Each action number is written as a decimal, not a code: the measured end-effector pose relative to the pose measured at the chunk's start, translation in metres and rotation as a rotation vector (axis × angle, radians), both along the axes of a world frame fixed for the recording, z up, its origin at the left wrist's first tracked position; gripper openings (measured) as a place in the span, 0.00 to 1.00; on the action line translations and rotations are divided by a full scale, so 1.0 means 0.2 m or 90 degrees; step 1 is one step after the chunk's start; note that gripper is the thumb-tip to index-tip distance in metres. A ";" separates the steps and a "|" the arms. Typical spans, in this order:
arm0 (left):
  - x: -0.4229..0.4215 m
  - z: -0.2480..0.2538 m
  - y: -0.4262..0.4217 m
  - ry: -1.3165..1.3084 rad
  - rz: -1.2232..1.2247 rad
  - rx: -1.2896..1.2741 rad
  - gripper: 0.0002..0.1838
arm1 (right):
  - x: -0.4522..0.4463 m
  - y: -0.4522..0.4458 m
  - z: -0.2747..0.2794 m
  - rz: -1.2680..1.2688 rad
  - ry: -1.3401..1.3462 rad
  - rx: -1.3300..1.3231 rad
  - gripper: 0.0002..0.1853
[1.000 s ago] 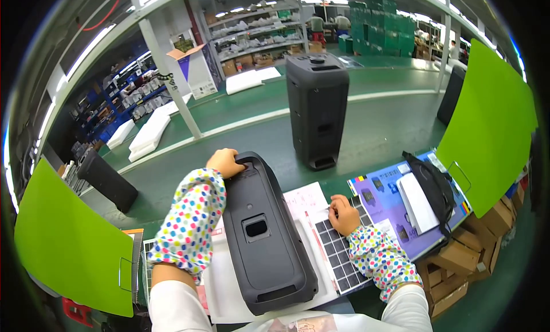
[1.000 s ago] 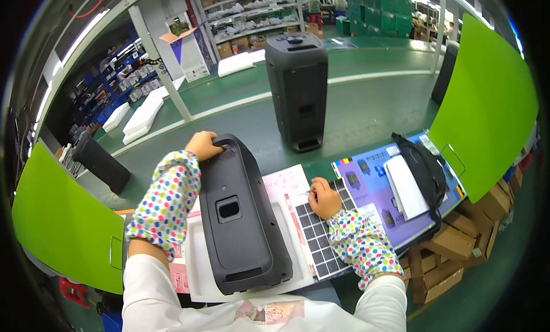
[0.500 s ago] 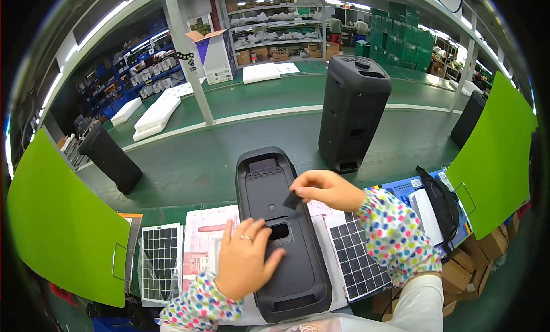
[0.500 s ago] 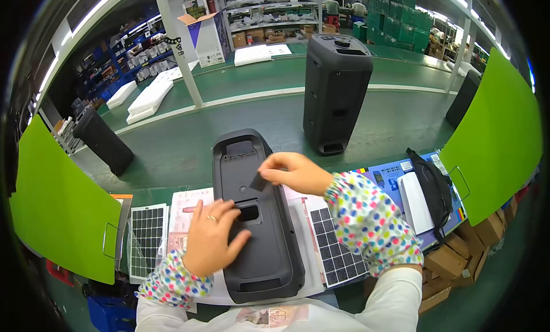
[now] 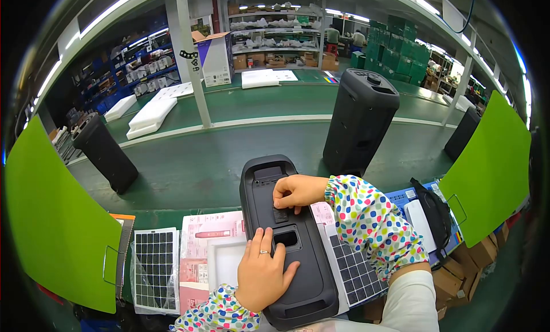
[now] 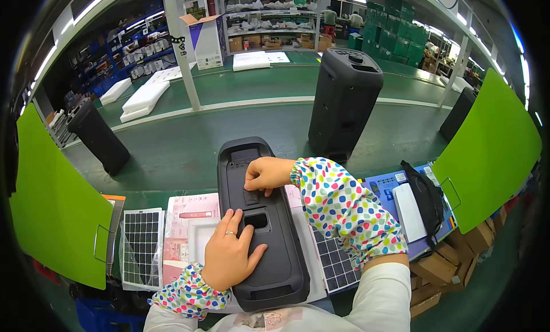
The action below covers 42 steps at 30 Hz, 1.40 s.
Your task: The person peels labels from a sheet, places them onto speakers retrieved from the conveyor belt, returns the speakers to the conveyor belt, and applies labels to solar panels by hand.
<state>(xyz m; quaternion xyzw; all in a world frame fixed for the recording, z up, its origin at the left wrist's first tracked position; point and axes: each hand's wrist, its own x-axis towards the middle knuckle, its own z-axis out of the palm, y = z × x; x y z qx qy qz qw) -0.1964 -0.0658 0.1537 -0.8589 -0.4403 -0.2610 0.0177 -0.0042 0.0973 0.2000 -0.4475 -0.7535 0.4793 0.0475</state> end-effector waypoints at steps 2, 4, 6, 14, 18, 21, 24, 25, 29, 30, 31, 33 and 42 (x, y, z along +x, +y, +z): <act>0.00 0.00 0.00 0.005 0.002 0.002 0.24 | 0.00 0.00 -0.01 -0.006 -0.007 0.000 0.13; 0.00 -0.01 0.00 0.003 0.001 0.001 0.24 | -0.01 0.00 -0.01 -0.009 -0.010 0.002 0.13; 0.00 0.00 0.00 0.000 0.000 -0.001 0.24 | -0.01 -0.01 0.00 -0.006 -0.015 0.004 0.13; 0.00 0.00 0.00 0.000 -0.001 -0.002 0.24 | 0.00 0.00 -0.01 -0.012 0.012 0.000 0.12; 0.01 0.00 0.00 0.000 0.002 -0.002 0.24 | 0.00 0.00 -0.02 -0.010 0.017 0.004 0.12; 0.01 0.00 0.00 0.003 0.004 -0.005 0.24 | 0.01 0.01 -0.05 -0.006 0.038 0.026 0.16; 0.01 0.00 0.00 0.006 0.003 -0.007 0.25 | 0.01 0.02 -0.08 -0.009 0.050 0.033 0.16; 0.01 0.00 0.00 0.006 0.004 -0.007 0.25 | 0.01 0.02 -0.07 -0.009 0.050 0.031 0.16; 0.00 0.00 0.00 0.005 0.004 -0.009 0.25 | 0.01 0.01 -0.06 -0.012 0.045 0.027 0.15; 0.01 0.00 0.00 0.006 0.004 -0.009 0.25 | 0.01 0.01 -0.06 -0.015 0.044 0.026 0.15; 0.01 0.00 0.00 0.007 0.004 -0.008 0.25 | 0.01 0.01 -0.06 -0.015 0.047 0.027 0.15; 0.01 0.00 0.00 0.008 0.003 -0.008 0.25 | 0.01 0.02 -0.07 -0.016 0.052 0.028 0.15; 0.01 0.00 0.00 0.012 0.003 -0.007 0.25 | 0.00 0.01 -0.04 -0.014 0.024 0.007 0.12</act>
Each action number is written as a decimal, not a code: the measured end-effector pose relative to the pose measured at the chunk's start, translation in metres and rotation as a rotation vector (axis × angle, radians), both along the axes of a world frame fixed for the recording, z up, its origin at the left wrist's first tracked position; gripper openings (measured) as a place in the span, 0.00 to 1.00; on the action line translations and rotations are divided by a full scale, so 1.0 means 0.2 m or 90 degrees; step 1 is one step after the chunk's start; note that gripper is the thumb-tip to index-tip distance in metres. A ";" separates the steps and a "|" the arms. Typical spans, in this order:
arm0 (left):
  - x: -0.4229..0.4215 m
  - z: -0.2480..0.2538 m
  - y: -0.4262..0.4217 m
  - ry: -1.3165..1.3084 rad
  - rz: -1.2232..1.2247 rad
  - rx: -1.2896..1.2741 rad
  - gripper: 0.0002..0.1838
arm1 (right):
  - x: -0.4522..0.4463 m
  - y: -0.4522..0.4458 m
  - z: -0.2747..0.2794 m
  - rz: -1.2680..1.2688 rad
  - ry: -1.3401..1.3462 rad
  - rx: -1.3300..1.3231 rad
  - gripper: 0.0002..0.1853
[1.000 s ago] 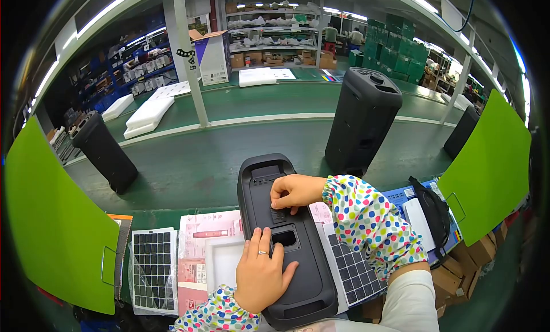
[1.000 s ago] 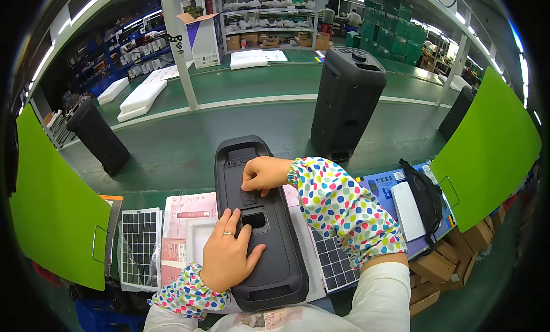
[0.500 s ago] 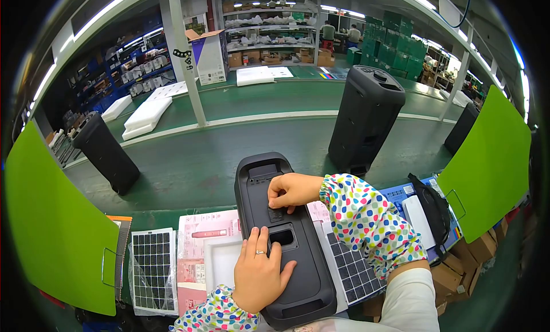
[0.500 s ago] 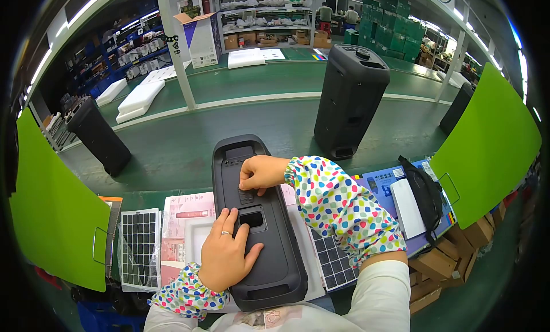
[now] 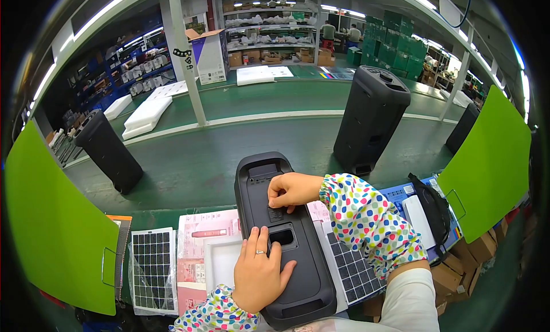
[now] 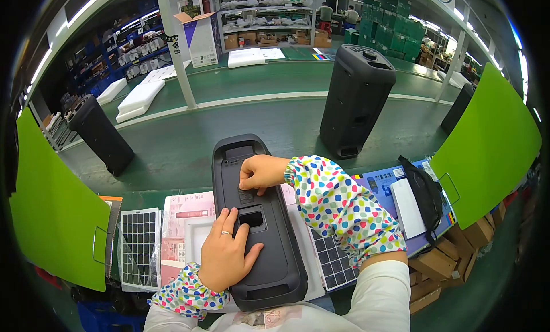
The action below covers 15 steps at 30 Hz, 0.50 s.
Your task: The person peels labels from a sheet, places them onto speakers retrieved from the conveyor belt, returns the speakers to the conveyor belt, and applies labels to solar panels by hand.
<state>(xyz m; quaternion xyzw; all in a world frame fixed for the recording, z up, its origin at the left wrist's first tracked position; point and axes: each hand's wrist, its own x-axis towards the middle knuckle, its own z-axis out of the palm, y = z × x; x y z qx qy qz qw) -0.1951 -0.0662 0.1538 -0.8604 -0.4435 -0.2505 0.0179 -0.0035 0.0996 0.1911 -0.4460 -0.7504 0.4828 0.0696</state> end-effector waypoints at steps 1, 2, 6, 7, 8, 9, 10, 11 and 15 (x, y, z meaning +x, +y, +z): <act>0.00 0.00 0.00 -0.001 0.000 -0.001 0.25 | 0.00 0.00 0.00 -0.002 0.000 -0.004 0.12; 0.00 0.00 0.00 -0.001 0.000 -0.002 0.25 | 0.00 -0.01 0.01 -0.003 0.000 -0.007 0.12; 0.00 0.00 0.00 0.000 -0.002 -0.003 0.25 | 0.00 0.00 0.00 -0.001 0.006 -0.009 0.12; 0.00 0.00 0.00 0.000 -0.002 -0.003 0.25 | 0.00 0.00 0.00 -0.002 0.007 -0.006 0.12; 0.00 0.01 0.00 0.001 -0.002 -0.004 0.25 | 0.00 0.00 0.00 -0.002 0.009 -0.003 0.12; 0.00 0.01 0.00 0.001 -0.001 -0.004 0.25 | 0.00 0.00 0.00 -0.002 0.011 0.000 0.12; 0.00 0.01 0.00 0.001 -0.001 -0.004 0.25 | 0.00 0.00 0.00 -0.002 0.012 -0.001 0.12; 0.00 0.01 0.00 0.001 -0.001 -0.005 0.25 | 0.00 0.00 -0.01 -0.002 0.013 -0.002 0.12; 0.00 0.01 0.00 -0.001 -0.002 -0.005 0.25 | 0.00 -0.01 0.00 -0.006 0.004 -0.005 0.12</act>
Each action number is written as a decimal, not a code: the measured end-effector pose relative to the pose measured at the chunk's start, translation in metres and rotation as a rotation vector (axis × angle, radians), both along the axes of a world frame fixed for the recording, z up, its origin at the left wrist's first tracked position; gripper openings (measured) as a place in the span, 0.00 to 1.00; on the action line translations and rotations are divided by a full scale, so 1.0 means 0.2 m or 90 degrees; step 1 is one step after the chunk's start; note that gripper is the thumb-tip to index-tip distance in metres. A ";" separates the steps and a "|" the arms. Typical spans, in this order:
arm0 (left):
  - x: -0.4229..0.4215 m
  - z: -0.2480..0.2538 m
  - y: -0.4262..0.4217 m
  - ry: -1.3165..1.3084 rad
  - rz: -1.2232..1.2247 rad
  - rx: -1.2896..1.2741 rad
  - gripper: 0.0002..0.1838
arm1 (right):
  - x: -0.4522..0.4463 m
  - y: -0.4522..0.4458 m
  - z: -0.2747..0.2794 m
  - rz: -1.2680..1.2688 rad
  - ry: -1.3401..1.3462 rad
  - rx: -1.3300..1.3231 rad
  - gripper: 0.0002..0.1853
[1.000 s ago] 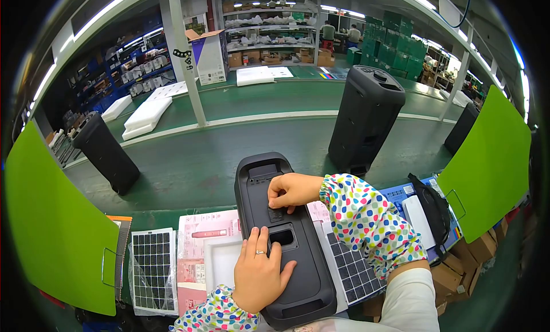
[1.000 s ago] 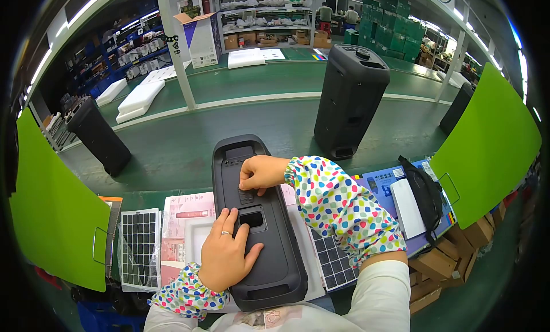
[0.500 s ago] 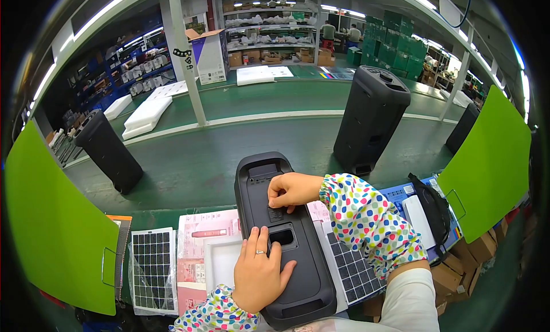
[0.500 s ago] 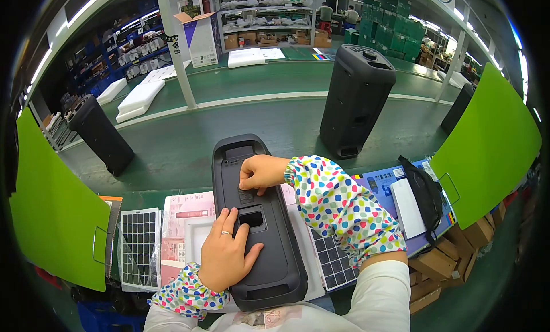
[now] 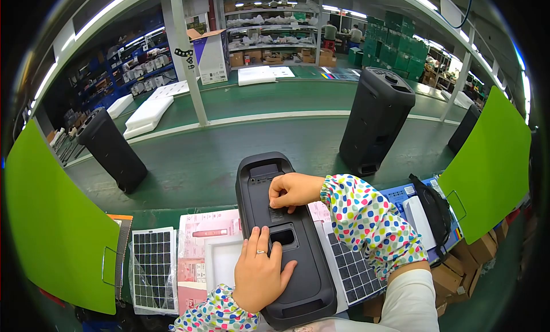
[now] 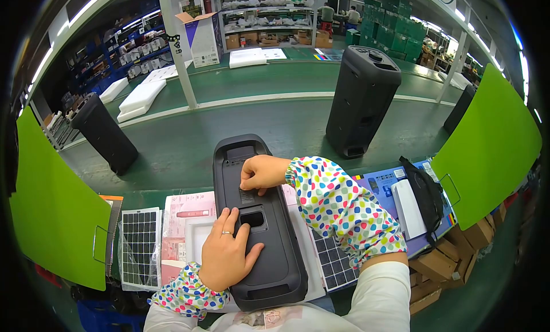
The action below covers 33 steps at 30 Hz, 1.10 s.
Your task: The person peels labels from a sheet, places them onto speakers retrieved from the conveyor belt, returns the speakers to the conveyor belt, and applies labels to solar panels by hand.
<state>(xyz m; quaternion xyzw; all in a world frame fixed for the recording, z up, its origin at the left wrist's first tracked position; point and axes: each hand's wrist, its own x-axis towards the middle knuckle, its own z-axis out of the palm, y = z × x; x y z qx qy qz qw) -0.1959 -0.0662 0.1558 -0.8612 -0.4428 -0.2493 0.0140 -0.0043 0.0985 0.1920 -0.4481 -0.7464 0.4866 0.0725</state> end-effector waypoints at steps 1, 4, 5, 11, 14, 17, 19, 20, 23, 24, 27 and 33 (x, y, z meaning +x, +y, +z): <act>0.00 0.00 0.00 -0.001 0.000 0.000 0.25 | 0.00 0.00 0.00 -0.001 0.000 0.002 0.12; 0.00 0.00 0.00 -0.001 -0.001 -0.001 0.25 | 0.00 -0.01 0.01 -0.003 0.000 0.009 0.12; 0.00 0.00 0.00 -0.001 -0.001 -0.001 0.25 | 0.00 -0.01 0.00 -0.003 0.000 0.012 0.12; 0.00 0.00 0.00 -0.001 -0.001 -0.002 0.26 | 0.00 0.00 -0.01 -0.003 0.010 0.024 0.11; 0.00 0.02 0.01 0.009 0.004 0.015 0.29 | 0.00 -0.01 -0.02 -0.010 0.014 0.047 0.11; -0.01 0.06 0.06 -0.023 -0.004 0.016 0.31 | -0.01 -0.04 -0.02 -0.013 0.013 0.090 0.11; -0.02 0.06 0.11 -0.017 -0.013 0.013 0.32 | 0.00 -0.05 -0.05 0.002 0.014 0.179 0.11; -0.02 0.05 0.13 -0.014 -0.018 0.012 0.32 | 0.00 -0.04 -0.08 0.017 0.017 0.252 0.12; -0.01 0.03 0.16 -0.009 -0.009 0.032 0.32 | -0.02 -0.09 -0.10 0.013 0.022 0.373 0.10; -0.01 0.04 0.17 -0.008 -0.010 0.023 0.32 | -0.03 -0.10 -0.10 0.004 0.026 0.401 0.09; 0.01 0.04 0.18 -0.012 -0.044 0.023 0.32 | -0.01 -0.19 -0.12 -0.059 0.005 0.504 0.06; -0.01 0.04 0.19 -0.010 -0.058 0.044 0.32 | -0.03 -0.27 -0.09 -0.097 -0.126 0.657 0.08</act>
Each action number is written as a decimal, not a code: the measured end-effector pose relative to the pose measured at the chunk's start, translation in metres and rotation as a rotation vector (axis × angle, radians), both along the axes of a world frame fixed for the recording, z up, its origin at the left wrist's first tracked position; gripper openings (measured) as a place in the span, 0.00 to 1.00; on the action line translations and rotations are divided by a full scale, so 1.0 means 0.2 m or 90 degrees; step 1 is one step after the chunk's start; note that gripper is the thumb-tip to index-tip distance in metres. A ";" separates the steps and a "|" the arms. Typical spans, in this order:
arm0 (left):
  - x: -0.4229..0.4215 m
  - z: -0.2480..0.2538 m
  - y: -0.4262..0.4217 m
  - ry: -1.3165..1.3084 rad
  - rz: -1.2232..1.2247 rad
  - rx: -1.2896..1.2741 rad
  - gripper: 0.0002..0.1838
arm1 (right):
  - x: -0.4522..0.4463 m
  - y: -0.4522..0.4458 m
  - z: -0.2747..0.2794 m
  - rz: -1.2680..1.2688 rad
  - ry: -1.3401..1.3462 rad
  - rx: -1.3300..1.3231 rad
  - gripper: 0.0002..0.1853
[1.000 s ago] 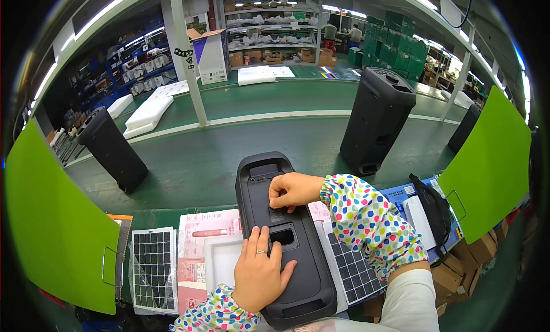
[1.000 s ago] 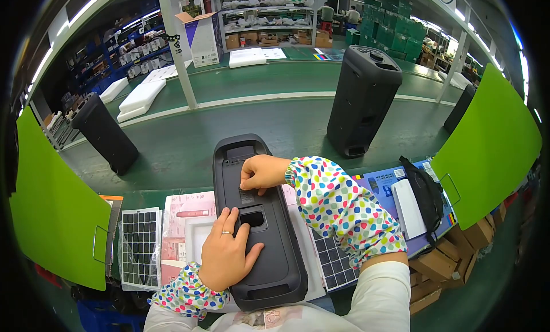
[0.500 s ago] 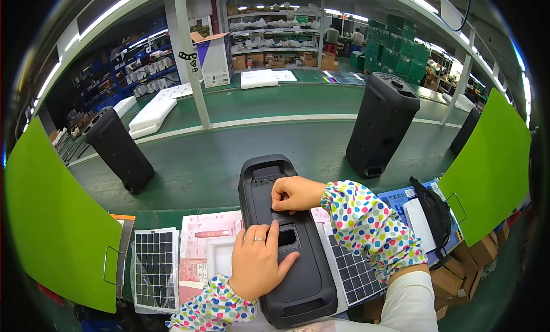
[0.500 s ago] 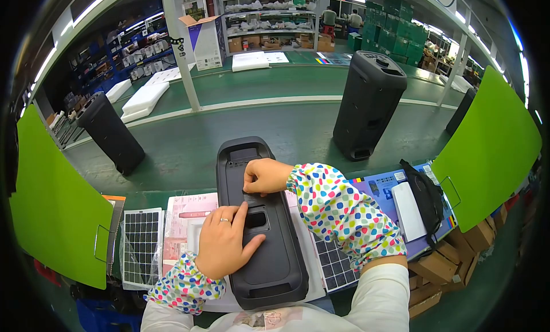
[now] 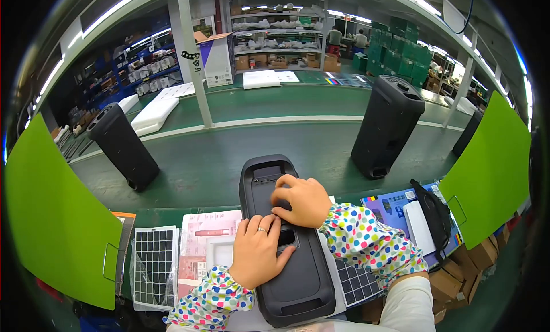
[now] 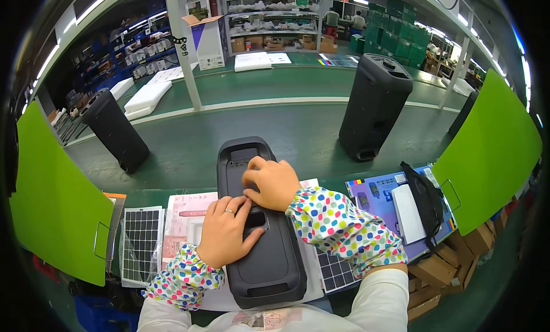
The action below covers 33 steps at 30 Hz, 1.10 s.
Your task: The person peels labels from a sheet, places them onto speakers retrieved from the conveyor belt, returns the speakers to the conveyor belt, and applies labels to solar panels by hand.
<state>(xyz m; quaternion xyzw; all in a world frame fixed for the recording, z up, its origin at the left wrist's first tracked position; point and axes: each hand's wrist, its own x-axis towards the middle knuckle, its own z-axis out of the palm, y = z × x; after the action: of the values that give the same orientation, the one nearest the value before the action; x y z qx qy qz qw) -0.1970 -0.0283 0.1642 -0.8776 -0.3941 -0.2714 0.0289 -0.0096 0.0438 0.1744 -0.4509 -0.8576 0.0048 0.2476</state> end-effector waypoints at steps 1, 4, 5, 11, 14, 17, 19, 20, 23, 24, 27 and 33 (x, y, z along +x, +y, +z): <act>0.00 0.00 0.00 0.001 0.002 0.003 0.32 | 0.01 0.01 0.00 -0.005 0.024 -0.005 0.10; 0.00 -0.01 0.00 0.004 -0.001 0.011 0.32 | 0.01 0.04 -0.01 -0.022 0.072 -0.032 0.16; 0.00 -0.01 0.00 0.006 -0.001 0.008 0.32 | -0.01 0.05 -0.04 -0.030 0.071 -0.046 0.17; -0.01 -0.01 0.01 0.010 -0.004 0.004 0.33 | 0.02 0.09 -0.13 -0.012 0.153 -0.143 0.18; -0.01 -0.03 0.03 0.017 -0.011 0.001 0.34 | 0.04 0.10 -0.13 -0.005 0.138 -0.175 0.19; -0.01 -0.05 0.04 0.028 -0.015 -0.023 0.34 | 0.06 0.08 -0.12 0.005 0.099 -0.193 0.23; -0.02 -0.05 0.04 0.029 -0.013 -0.028 0.35 | 0.07 0.06 -0.12 0.029 0.073 -0.189 0.26; -0.02 -0.05 0.04 0.030 -0.011 -0.030 0.35 | 0.08 0.05 -0.13 0.050 0.061 -0.180 0.28; -0.03 -0.06 0.05 0.035 -0.011 -0.032 0.35 | 0.10 0.05 -0.14 0.093 0.032 -0.172 0.33; -0.03 -0.06 0.04 0.040 -0.012 -0.032 0.35 | 0.11 0.05 -0.14 0.103 0.024 -0.170 0.34; -0.03 -0.05 0.06 0.049 -0.026 -0.041 0.36 | 0.15 0.05 -0.18 0.130 0.002 -0.134 0.36; -0.06 -0.04 0.06 0.069 -0.034 -0.040 0.39 | 0.14 0.08 -0.24 0.106 0.073 -0.140 0.35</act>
<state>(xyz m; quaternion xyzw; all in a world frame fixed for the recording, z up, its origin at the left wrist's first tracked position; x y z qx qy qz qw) -0.2082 -0.0160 0.1569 -0.9019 -0.3764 -0.2115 0.0155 0.0175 0.0596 0.1255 -0.4017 -0.8707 0.1447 0.2441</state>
